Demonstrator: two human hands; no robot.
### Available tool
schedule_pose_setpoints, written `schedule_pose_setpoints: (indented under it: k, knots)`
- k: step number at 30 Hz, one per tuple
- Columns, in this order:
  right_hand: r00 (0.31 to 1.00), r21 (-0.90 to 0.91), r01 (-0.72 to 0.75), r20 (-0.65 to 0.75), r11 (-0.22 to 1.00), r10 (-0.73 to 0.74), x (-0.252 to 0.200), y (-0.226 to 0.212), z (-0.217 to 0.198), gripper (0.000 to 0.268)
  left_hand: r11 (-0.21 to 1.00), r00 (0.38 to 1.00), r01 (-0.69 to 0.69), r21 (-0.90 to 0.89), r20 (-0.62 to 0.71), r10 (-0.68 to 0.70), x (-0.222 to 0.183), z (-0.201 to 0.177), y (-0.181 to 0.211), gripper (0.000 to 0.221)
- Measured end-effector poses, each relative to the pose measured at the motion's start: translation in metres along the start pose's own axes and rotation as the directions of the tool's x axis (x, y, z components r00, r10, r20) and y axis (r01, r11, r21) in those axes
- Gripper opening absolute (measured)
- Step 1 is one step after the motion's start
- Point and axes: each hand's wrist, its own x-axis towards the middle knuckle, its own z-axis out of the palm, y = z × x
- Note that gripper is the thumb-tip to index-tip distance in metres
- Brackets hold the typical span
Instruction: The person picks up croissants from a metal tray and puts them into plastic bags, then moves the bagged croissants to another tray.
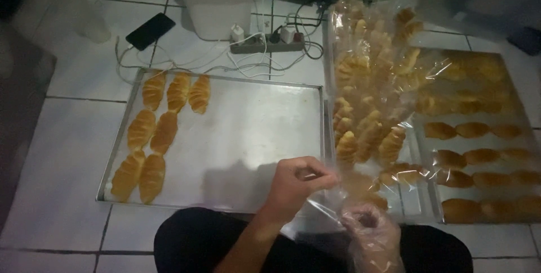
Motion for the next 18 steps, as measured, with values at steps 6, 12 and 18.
schedule_pose_setpoints:
  k: [6, 12, 18]
  knots:
    - [0.972, 0.109, -0.219, -0.061, 0.970, 0.226, -0.003, -0.018, 0.005, 0.013, 1.000, 0.999, -0.020, -0.004, 0.028, 0.020, -0.002, -0.002, 0.006, 0.015]
    - [0.968, -0.039, 0.232, -0.090, 0.972, -0.235, -0.015, -0.069, 0.012, 0.048, 0.991, 0.998, -0.046, 0.125, -0.045, 0.052, 0.007, -0.011, -0.004, 0.032]
    - [0.625, -0.401, 0.743, 0.133, 0.535, -0.769, -0.035, -0.176, 0.100, 0.035, 0.992, 0.992, 0.127, -0.021, 0.011, -0.127, 0.020, -0.004, -0.070, 0.018]
